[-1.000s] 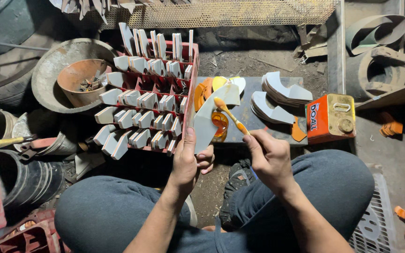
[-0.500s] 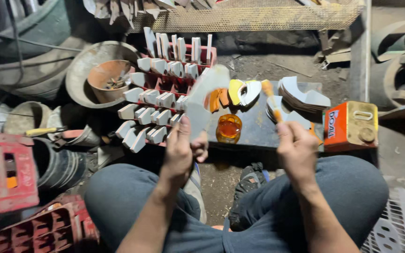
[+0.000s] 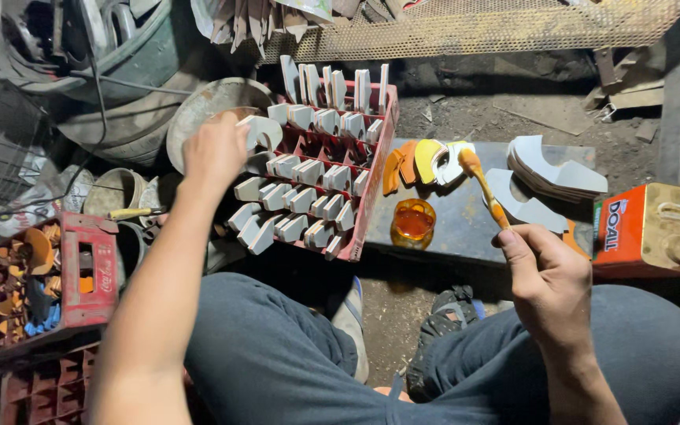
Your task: The person sits on the floor and repeatedly picks up gray shoe sole parts from a red crate. They use a brush to apply an orange liquid to the surface of each part, then place the coated part onto a stack on the floor. This process is repeated for multiple parts throughout the clip.
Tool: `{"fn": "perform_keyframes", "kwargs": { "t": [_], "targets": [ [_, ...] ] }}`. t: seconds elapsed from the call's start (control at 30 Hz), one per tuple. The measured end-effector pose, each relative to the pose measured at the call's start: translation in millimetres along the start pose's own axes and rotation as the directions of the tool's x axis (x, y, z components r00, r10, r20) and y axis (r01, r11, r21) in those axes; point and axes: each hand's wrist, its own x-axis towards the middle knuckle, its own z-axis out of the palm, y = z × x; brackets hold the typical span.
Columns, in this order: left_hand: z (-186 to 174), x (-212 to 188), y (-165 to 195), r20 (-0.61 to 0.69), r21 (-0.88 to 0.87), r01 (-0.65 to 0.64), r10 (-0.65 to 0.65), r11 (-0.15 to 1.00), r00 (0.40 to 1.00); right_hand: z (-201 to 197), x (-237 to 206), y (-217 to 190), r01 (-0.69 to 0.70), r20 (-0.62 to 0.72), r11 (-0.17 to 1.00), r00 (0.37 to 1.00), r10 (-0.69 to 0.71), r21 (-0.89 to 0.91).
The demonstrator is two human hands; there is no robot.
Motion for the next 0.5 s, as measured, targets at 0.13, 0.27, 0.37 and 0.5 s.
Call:
{"fn": "perform_keyframes", "kwargs": {
  "t": [0.13,0.27,0.37,0.5],
  "targets": [
    [62.8,24.9,-12.4,0.077,0.022,0.029,-0.031,0.999,0.997,6.1,3.6,-0.6,-0.006,-0.016,0.997,1.0,0.005,-0.075],
    [100.4,32.1,-20.1,0.135,-0.039,0.052,-0.046,0.998,0.99,14.1,9.8,1.2,-0.055,-0.018,0.994,0.998,0.053,-0.095],
    [118.3,37.9,-23.3,0.143,-0.063,0.074,-0.064,0.995,0.988,22.1,15.0,1.6,-0.051,-0.006,0.993,0.999,0.051,-0.102],
    [145.9,46.8,-25.6,0.192,-0.05,0.091,-0.08,0.995,0.978,32.5,19.6,1.5,-0.122,0.006,0.986,0.992,0.124,-0.117]
  ]
}}
